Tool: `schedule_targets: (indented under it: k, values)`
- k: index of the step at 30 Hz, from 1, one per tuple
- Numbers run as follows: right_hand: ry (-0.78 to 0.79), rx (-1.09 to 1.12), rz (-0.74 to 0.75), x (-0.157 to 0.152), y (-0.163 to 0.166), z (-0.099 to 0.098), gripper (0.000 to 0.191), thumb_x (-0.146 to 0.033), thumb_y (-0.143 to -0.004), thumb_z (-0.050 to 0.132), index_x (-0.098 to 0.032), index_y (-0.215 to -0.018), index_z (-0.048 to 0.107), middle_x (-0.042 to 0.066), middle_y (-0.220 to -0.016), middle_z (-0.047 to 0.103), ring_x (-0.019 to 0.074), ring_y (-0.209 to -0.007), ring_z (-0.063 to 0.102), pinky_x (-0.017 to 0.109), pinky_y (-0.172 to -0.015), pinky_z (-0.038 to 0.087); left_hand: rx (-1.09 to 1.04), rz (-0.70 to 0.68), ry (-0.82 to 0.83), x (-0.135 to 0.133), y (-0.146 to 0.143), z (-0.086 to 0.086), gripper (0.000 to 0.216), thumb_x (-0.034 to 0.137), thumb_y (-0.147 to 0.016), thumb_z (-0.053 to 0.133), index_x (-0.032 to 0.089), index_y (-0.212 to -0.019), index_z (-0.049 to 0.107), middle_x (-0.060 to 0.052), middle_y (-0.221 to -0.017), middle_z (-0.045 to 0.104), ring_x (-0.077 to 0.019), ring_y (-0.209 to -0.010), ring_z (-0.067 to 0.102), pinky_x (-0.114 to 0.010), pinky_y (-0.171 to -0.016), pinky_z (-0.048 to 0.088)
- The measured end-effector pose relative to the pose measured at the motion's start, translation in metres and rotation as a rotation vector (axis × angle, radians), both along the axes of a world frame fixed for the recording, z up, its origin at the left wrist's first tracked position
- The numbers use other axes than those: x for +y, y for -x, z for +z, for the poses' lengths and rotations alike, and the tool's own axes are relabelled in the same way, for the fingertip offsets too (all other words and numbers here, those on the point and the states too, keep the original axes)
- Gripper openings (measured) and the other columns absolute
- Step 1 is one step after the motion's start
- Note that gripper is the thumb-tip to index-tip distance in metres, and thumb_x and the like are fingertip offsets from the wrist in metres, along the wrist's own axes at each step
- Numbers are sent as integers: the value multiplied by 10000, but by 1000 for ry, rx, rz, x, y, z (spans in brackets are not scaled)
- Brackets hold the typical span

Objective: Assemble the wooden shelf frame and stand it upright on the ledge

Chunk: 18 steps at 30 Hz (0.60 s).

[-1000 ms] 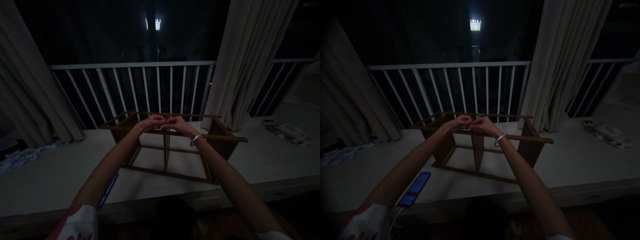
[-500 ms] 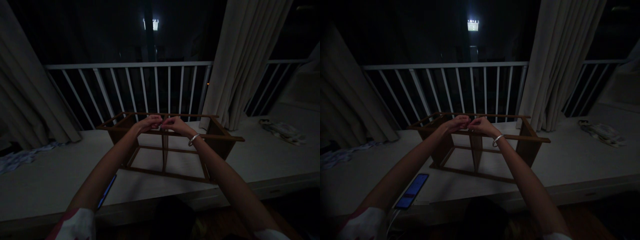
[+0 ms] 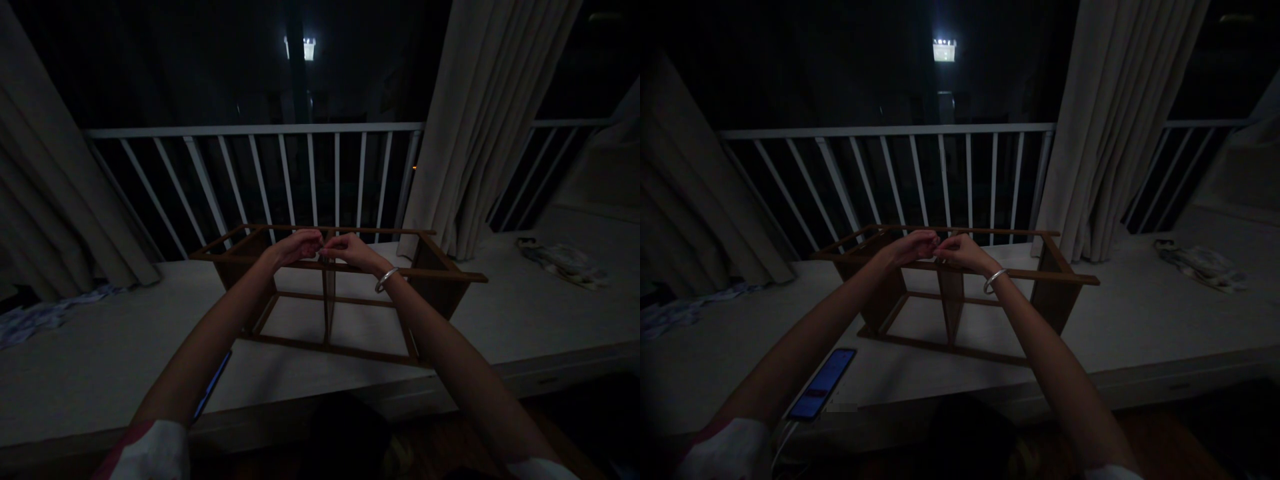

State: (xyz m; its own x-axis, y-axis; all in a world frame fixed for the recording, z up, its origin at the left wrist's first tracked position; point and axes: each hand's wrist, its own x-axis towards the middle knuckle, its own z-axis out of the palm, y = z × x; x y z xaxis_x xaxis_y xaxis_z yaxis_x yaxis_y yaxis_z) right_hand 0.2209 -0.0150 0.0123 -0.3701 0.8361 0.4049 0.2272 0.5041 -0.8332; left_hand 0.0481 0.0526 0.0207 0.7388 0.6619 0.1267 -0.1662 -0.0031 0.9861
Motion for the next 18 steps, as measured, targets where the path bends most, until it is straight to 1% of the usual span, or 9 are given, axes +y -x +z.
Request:
schedule_targets:
  k: [3, 6, 10, 18]
  values:
    - [3, -7, 2, 0, -1, 0, 345, -403, -629, 624, -87, -765, 647, 40, -702, 618, 106, -643, 526, 226, -606, 390, 13, -32, -52, -3, 1, 1, 182, 244, -679, 614, 90, -769, 578, -10, -626, 507, -38, -508, 444, -136, -430, 317]
    - [13, -13, 7, 0, 0, 0, 350, -400, -638, 615, -89, -795, 648, 42, -721, 621, 109, -660, 527, 226, -616, 391, 44, -42, -98, -6, 2, 2, 234, 213, -646, 645, 99, -841, 587, -5, -632, 519, -31, -504, 438, -129, -426, 298]
    - [5, -17, 15, 1, 0, 0, 339, -398, -638, 615, -95, -784, 645, 31, -715, 619, 105, -662, 524, 223, -617, 388, 64, -55, -112, -6, 2, 1, 242, 207, -639, 649, 99, -847, 589, 1, -609, 506, -19, -465, 395, -124, -394, 250]
    - [-8, 7, 24, 4, -1, -2, 295, -374, -621, 637, -101, -734, 630, 33, -700, 617, 103, -647, 536, 223, -609, 400, 23, -96, -60, -5, 1, 4, 160, 199, -673, 591, 104, -799, 564, 0, -603, 490, -30, -466, 393, -133, -389, 259]
